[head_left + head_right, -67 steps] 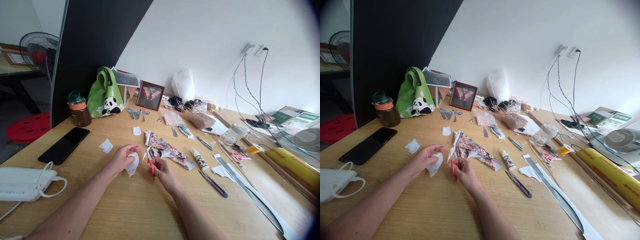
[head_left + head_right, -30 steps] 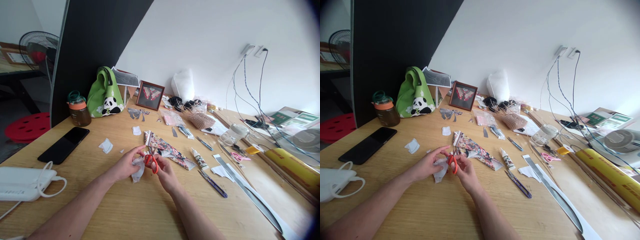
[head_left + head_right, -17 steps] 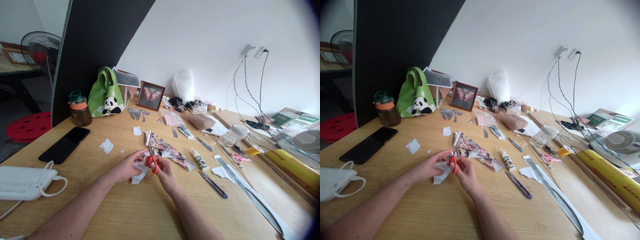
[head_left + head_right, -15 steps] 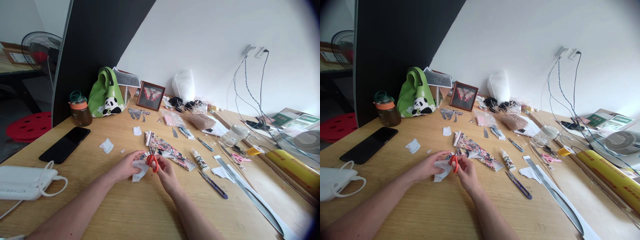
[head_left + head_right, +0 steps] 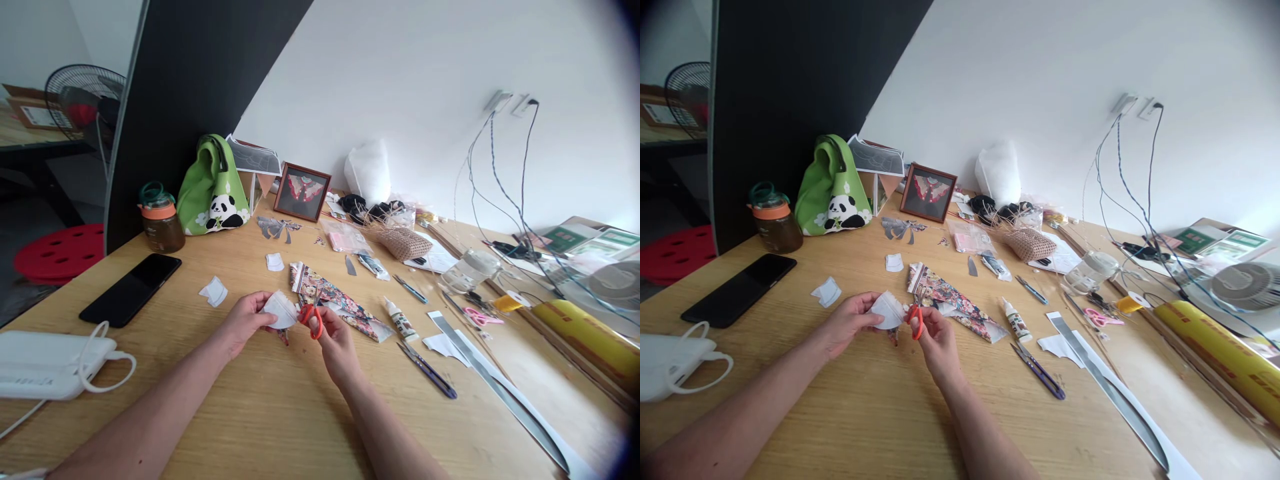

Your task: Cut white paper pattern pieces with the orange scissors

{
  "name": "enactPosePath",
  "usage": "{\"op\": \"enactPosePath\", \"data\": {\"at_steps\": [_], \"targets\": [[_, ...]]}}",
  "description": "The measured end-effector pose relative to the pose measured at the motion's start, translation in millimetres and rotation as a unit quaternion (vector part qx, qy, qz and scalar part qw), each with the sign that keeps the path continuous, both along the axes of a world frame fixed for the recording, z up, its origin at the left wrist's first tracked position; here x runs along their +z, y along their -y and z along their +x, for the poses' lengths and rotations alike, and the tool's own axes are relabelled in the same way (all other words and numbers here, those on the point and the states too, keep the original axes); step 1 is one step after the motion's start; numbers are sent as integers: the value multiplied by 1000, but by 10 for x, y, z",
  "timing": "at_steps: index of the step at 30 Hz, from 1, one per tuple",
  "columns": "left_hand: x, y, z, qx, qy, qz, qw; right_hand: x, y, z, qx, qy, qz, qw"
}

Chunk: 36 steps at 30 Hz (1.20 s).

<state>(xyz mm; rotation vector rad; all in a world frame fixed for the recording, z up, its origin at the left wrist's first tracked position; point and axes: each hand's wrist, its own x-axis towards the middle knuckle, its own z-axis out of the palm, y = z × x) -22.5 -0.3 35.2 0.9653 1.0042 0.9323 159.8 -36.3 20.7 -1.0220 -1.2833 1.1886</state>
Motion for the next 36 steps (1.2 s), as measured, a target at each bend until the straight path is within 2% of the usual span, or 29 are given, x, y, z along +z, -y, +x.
{"op": "enactPosePath", "data": {"at_steps": [6, 10, 15, 20, 26, 36], "targets": [[-9, 31, 44, -66, -54, 33, 996, -9, -7, 1, 25, -28, 9, 999], [-11, 44, 65, -71, -66, 39, 995, -19, -12, -13, 44, -27, -6, 999], [-14, 28, 23, -74, 22, -13, 997, 2, 0, -20, 37, -29, -6, 999], [-30, 32, -2, -104, 126, -76, 984, 1, 14, -36, 26, -39, 2, 999], [-51, 75, 57, -124, 149, -78, 978, -28, 13, -51, -7, -52, -1, 999], [-80, 113, 122, -91, 183, -86, 975, -56, 27, -72, -49, -51, 6, 997]]}}
